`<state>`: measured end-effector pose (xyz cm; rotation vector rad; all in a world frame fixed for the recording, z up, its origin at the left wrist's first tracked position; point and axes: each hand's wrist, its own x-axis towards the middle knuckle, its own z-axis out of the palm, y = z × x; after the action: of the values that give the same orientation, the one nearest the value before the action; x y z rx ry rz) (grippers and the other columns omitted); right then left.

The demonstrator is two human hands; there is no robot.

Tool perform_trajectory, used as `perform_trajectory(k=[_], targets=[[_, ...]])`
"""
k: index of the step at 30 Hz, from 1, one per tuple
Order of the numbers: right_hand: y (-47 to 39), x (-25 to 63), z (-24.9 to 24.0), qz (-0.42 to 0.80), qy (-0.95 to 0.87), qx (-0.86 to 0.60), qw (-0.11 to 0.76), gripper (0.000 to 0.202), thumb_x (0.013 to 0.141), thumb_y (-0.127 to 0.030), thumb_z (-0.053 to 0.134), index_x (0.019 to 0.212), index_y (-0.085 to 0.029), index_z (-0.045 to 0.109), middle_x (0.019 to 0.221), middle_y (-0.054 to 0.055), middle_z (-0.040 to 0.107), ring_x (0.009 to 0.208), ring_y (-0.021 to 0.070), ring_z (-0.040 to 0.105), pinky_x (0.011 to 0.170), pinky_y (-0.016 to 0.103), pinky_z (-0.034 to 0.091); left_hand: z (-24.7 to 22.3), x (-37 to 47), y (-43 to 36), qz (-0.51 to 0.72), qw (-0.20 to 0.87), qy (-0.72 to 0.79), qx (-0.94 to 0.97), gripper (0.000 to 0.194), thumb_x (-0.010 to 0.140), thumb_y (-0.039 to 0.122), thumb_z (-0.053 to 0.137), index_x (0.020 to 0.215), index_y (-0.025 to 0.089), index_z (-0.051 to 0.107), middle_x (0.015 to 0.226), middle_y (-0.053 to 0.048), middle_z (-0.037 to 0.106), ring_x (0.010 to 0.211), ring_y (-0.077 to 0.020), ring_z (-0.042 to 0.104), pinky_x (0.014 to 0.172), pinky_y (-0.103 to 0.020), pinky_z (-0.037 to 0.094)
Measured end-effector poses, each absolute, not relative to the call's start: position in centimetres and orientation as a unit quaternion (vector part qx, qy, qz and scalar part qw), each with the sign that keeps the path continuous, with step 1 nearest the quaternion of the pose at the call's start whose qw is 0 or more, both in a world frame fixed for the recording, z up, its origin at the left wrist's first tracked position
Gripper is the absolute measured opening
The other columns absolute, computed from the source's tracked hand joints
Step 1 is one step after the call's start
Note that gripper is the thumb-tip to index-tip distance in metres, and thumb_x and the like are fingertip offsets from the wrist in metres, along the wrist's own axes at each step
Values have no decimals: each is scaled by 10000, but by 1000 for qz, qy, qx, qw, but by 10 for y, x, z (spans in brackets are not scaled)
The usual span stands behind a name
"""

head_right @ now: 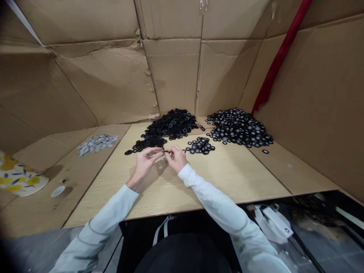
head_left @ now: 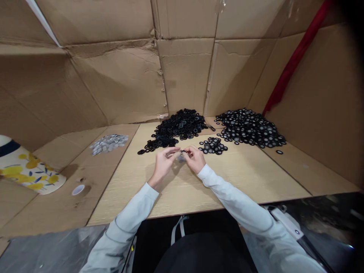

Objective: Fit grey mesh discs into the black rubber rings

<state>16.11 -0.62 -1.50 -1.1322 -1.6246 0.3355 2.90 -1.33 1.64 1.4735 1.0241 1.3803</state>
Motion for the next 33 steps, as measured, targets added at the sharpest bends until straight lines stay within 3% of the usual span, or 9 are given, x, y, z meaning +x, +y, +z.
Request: perform_trajectory(k=[7, 13, 17, 23, 29, 33], targets=[[-7, 167, -15, 143, -734, -384, 542, 122, 812, -227, 455, 740, -175, 539, 746, 35, 540, 685, 137, 505, 620, 257, 417, 9, 30, -6, 553, 488, 399, 545, 197, 585, 212, 704, 766, 147, 662, 826, -70, 684, 769, -175, 626, 758, -332, 488], [-5, 166, -18, 149, -701, -453, 531, 124, 791, -225, 466, 707, -175, 542, 735, 28, 535, 660, 138, 498, 609, 263, 407, 8, 31, -9, 553, 477, 396, 557, 140, 571, 174, 720, 701, 162, 668, 790, -58, 666, 780, -174, 608, 771, -314, 474], [-4, 166, -18, 164, -699, -455, 526, 124, 799, -243, 453, 730, -179, 533, 748, 28, 524, 702, 149, 506, 641, 276, 422, 5, 32, -8, 557, 588, 358, 465, 159, 623, 183, 697, 776, 148, 669, 855, -62, 663, 813, -162, 609, 829, -312, 463], [-3, 164, -19, 152, -690, -447, 549, 109, 802, -266, 451, 769, -193, 524, 867, 59, 477, 892, 190, 482, 749, 323, 450, -5, 36, -5, 467, 797, 280, 261, 179, 810, 158, 472, 795, 110, 643, 864, -88, 657, 834, -140, 617, 874, -283, 457], [-3, 164, -22, 103, -709, -458, 526, 121, 810, -243, 430, 824, -187, 537, 959, 85, 448, 956, 214, 446, 850, 390, 414, -9, 36, -6, 458, 818, 258, 236, 206, 805, 108, 434, 844, 88, 635, 876, -91, 647, 831, -136, 610, 886, -273, 444], [-6, 167, -18, 4, -754, -464, 465, 168, 816, -196, 408, 857, -160, 567, 1023, 117, 440, 984, 232, 406, 880, 403, 376, -9, 36, -4, 452, 814, 260, 257, 187, 770, 100, 469, 853, 96, 637, 877, -85, 643, 825, -131, 601, 884, -266, 434]])
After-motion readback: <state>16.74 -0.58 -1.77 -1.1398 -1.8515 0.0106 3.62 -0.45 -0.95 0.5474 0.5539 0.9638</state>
